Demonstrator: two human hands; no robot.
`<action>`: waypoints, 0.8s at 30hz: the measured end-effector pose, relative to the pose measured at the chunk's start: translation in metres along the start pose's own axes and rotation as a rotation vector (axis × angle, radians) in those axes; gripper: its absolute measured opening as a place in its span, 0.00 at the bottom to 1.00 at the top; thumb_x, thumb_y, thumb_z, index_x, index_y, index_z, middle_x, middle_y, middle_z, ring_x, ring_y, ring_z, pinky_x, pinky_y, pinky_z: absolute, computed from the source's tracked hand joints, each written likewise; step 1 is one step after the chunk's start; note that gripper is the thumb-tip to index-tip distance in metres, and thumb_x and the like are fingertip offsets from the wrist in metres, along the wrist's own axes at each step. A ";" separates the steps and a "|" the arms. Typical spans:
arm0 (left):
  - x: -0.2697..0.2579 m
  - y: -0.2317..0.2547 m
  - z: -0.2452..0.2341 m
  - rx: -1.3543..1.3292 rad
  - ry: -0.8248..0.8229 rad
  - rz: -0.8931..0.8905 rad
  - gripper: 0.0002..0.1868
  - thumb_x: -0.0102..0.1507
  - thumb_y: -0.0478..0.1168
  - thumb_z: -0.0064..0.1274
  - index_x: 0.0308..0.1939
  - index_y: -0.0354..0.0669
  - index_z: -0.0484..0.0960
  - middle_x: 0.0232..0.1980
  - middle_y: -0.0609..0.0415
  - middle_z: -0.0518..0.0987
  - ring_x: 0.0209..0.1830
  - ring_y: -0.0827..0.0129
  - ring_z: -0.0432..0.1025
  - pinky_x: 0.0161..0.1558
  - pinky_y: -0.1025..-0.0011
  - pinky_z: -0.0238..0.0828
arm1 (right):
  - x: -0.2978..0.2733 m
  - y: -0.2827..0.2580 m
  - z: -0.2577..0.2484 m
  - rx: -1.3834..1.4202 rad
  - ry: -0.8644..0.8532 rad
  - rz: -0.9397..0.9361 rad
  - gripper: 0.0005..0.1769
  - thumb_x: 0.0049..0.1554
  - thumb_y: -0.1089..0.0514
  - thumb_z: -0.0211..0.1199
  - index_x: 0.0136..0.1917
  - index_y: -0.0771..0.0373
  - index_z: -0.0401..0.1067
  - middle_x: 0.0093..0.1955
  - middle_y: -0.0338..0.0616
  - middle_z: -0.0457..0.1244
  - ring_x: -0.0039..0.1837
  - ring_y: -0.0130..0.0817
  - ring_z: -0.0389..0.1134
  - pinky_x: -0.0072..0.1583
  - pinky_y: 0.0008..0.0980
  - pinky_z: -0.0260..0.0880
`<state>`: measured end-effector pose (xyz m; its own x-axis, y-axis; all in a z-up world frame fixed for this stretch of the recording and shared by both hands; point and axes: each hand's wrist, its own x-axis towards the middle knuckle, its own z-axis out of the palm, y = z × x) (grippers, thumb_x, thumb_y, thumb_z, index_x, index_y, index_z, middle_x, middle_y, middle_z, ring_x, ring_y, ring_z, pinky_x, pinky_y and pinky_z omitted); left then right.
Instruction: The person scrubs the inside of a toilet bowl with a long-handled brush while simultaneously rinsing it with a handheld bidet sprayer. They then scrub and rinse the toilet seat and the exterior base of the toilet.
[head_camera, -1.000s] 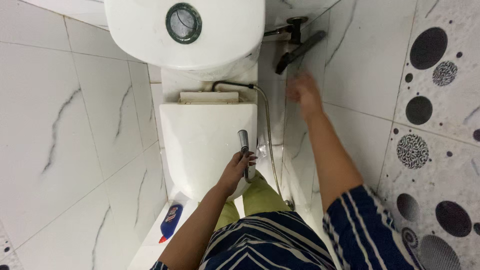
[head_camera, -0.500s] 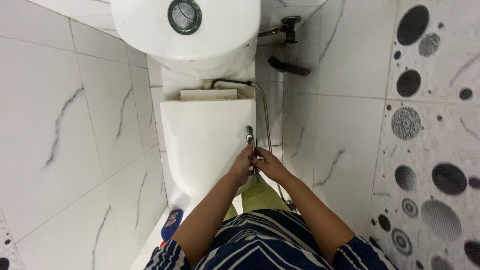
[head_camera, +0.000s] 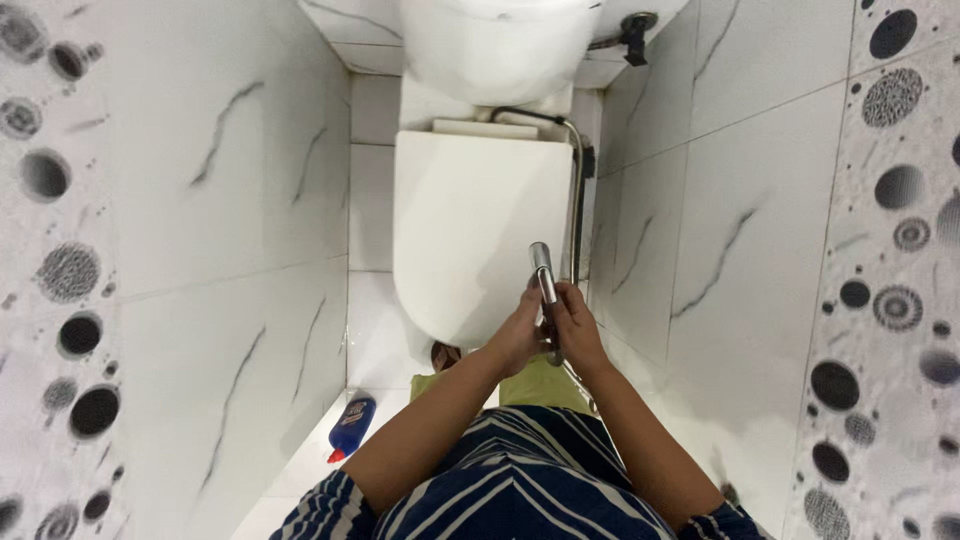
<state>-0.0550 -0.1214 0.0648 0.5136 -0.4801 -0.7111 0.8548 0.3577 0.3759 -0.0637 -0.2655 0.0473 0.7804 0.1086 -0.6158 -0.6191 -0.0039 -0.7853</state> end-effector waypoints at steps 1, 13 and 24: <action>-0.020 -0.008 -0.003 0.028 -0.030 0.000 0.46 0.66 0.72 0.22 0.80 0.56 0.33 0.82 0.37 0.44 0.74 0.34 0.58 0.63 0.44 0.67 | -0.016 0.006 0.008 0.063 -0.001 0.011 0.15 0.67 0.52 0.47 0.63 0.60 0.66 0.40 0.37 0.60 0.39 0.26 0.60 0.41 0.30 0.63; -0.234 -0.072 -0.069 0.265 0.168 0.049 0.43 0.65 0.72 0.23 0.79 0.59 0.48 0.79 0.41 0.57 0.76 0.44 0.58 0.69 0.50 0.62 | -0.165 0.073 0.052 -0.103 -0.138 -0.209 0.21 0.64 0.44 0.56 0.56 0.65 0.70 0.35 0.36 0.58 0.36 0.26 0.55 0.38 0.28 0.56; -0.357 -0.139 -0.109 0.172 0.393 0.362 0.37 0.68 0.66 0.30 0.71 0.46 0.66 0.73 0.41 0.69 0.74 0.50 0.64 0.72 0.57 0.61 | -0.289 0.039 0.101 -0.228 -0.580 -0.154 0.17 0.57 0.51 0.63 0.56 0.58 0.67 0.37 0.37 0.64 0.39 0.27 0.66 0.43 0.28 0.72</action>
<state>-0.3653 0.0873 0.2016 0.7386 -0.0044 -0.6742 0.6457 0.2924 0.7054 -0.3218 -0.1965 0.2013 0.6450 0.6449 -0.4100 -0.4196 -0.1495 -0.8953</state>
